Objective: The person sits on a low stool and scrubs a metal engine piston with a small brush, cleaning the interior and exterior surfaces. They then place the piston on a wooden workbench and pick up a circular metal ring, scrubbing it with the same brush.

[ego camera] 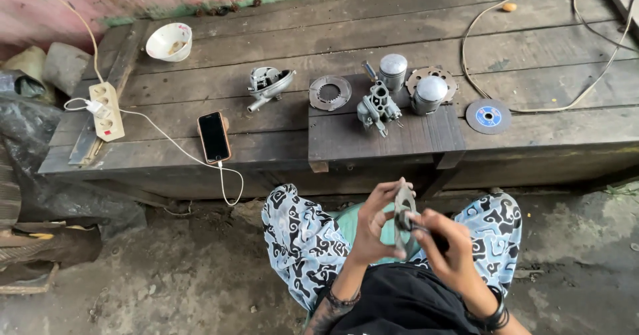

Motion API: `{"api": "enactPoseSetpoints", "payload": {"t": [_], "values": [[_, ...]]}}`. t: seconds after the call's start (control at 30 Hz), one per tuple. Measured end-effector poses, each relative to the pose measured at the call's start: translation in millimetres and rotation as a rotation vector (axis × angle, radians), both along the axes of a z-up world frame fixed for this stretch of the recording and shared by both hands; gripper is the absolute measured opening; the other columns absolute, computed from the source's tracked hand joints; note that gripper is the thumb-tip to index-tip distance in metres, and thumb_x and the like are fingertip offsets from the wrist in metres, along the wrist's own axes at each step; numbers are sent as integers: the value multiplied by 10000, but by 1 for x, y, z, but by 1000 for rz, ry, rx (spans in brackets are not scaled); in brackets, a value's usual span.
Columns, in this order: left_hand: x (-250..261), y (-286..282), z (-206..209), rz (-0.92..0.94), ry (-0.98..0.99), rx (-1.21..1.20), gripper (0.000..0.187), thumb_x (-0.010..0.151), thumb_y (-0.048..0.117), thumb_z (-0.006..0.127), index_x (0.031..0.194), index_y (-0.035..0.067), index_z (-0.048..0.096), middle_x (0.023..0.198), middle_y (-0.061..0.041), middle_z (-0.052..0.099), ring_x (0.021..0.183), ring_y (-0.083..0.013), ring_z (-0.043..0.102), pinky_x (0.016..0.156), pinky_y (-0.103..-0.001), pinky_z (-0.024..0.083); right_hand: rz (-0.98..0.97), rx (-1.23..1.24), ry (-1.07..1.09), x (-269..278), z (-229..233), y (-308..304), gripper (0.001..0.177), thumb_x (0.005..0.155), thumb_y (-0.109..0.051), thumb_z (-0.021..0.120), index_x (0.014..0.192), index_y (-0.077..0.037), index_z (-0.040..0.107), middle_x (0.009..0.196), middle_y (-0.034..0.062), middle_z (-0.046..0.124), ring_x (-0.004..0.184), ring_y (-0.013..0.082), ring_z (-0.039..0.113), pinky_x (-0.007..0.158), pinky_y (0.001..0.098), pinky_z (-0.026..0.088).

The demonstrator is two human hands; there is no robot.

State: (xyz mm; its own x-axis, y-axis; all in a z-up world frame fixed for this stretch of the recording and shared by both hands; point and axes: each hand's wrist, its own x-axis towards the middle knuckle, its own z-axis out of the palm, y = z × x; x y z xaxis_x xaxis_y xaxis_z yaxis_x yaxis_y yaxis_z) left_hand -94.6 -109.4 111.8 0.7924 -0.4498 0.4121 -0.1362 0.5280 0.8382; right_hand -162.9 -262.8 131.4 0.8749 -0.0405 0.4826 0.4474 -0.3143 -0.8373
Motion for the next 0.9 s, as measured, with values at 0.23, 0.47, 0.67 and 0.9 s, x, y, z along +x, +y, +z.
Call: {"api": "enactPoseSetpoints", "payload": {"t": [0.23,0.47,0.67,0.9], "values": [[-5,4,8,15,-166,99,959,715,572,855,1527,197,510,1507,-138,444,1432,-313,500,1059,-435,609,-187,-121,-91,13,-10,-18,99,997,-104,590,925,-36,588,854,75,584,648,161,508,606,298,406],[-11,4,9,33,-157,110,980,733,600,826,1535,147,492,1483,-127,451,1386,-304,528,1061,-457,616,-223,-67,3,17,-27,-23,155,984,-180,640,1030,-33,665,892,54,647,706,127,556,643,273,426],[-3,9,10,77,-182,104,966,742,591,842,1544,184,489,1484,-128,453,1385,-288,527,1021,-422,616,-118,25,19,9,-30,-15,132,971,-134,633,1026,-21,674,809,52,596,642,130,482,603,263,373],[-7,18,23,172,-318,216,1014,721,723,747,1533,168,500,1413,-104,502,1330,-297,547,1105,-455,534,-47,123,-16,2,0,1,192,991,-147,609,864,-46,506,670,13,417,579,113,287,539,268,228]]}}
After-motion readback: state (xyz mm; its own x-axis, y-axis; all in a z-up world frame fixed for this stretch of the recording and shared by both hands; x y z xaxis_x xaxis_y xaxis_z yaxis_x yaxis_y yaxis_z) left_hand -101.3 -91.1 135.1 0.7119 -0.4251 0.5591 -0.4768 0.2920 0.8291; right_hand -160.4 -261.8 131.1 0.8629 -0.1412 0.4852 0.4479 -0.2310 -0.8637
